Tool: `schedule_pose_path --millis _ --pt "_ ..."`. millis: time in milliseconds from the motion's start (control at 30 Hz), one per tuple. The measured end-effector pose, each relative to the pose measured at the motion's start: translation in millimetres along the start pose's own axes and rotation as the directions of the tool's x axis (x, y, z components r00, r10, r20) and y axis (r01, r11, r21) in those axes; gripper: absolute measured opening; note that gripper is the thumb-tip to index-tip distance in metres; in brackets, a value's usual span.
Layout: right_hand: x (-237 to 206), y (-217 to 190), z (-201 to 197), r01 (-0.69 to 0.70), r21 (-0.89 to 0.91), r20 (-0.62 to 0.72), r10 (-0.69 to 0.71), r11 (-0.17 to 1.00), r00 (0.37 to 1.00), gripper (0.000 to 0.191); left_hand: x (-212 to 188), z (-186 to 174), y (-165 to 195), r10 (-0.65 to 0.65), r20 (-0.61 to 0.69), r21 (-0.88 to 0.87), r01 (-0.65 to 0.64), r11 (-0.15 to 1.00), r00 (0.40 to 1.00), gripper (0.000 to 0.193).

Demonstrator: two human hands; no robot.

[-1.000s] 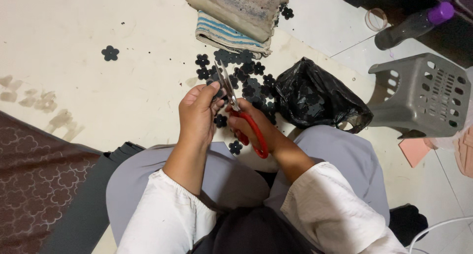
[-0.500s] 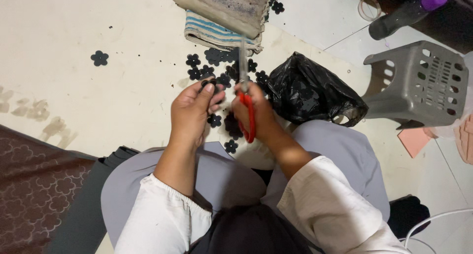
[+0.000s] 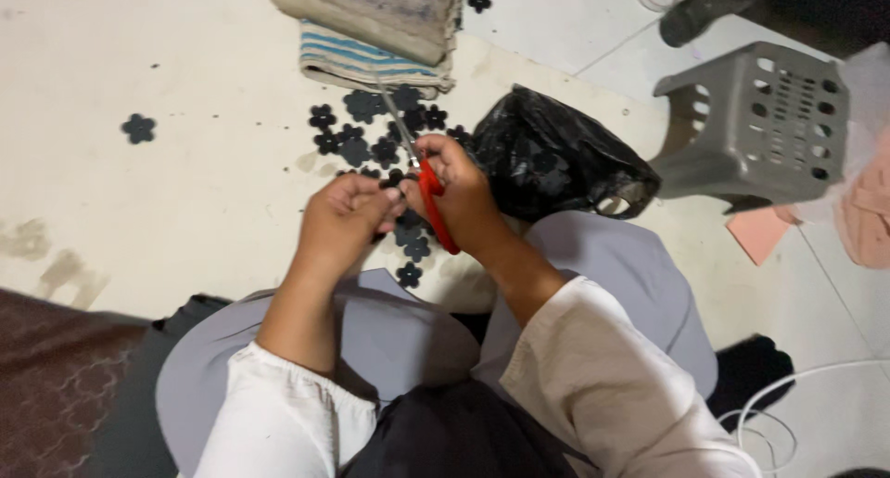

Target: The person sits on the floor and uses red-handled scissors to trim small black flower-shaped foam pieces. They hold each piece in the left hand and carefully cut along the edges with the right hand, placing finished pieces on the floor.

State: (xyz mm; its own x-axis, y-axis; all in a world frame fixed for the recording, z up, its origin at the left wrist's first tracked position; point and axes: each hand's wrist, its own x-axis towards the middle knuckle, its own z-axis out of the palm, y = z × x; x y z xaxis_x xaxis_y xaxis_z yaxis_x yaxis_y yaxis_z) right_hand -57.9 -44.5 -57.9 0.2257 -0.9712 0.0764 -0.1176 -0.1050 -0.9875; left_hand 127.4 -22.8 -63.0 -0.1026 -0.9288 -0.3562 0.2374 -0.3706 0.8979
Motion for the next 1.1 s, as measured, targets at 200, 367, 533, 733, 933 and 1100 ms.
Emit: schedule_pose_path --millis 200,367,533,733,933,1100 --pt "-0.5 -33.2 -73.6 -0.023 -0.299 -0.088 -0.003 0.954 0.996 0.048 3.2 0.6 3.0 0.003 -0.088 0.245 0.019 0.969 0.996 0.016" --pt "-15.5 -35.5 -153.3 -0.296 -0.433 -0.170 0.246 0.851 0.954 0.046 4.6 4.5 0.7 -0.047 -0.060 0.176 0.056 0.983 0.997 0.015" --pt "7.0 -12.7 -173.4 -0.251 -0.559 -0.262 0.119 0.790 0.958 0.039 8.3 -0.5 -3.2 0.071 -0.069 0.520 -0.024 0.854 0.995 0.020" --pt "22.5 -20.5 -174.5 -0.418 -0.615 -0.604 -0.059 0.668 0.794 0.038 4.2 -3.5 0.7 0.030 -0.136 0.738 0.081 0.669 0.990 0.028" --pt "11.3 -13.8 -169.2 -0.169 -0.545 -0.553 -0.201 0.821 0.809 0.037 6.6 8.5 14.8 -0.159 -0.266 0.756 0.308 0.578 0.951 0.038" --pt "3.3 -16.8 -152.2 0.138 -0.290 -0.455 -0.264 0.947 0.851 0.043 6.6 28.0 3.7 0.108 -0.167 0.856 0.090 0.509 0.980 0.025"
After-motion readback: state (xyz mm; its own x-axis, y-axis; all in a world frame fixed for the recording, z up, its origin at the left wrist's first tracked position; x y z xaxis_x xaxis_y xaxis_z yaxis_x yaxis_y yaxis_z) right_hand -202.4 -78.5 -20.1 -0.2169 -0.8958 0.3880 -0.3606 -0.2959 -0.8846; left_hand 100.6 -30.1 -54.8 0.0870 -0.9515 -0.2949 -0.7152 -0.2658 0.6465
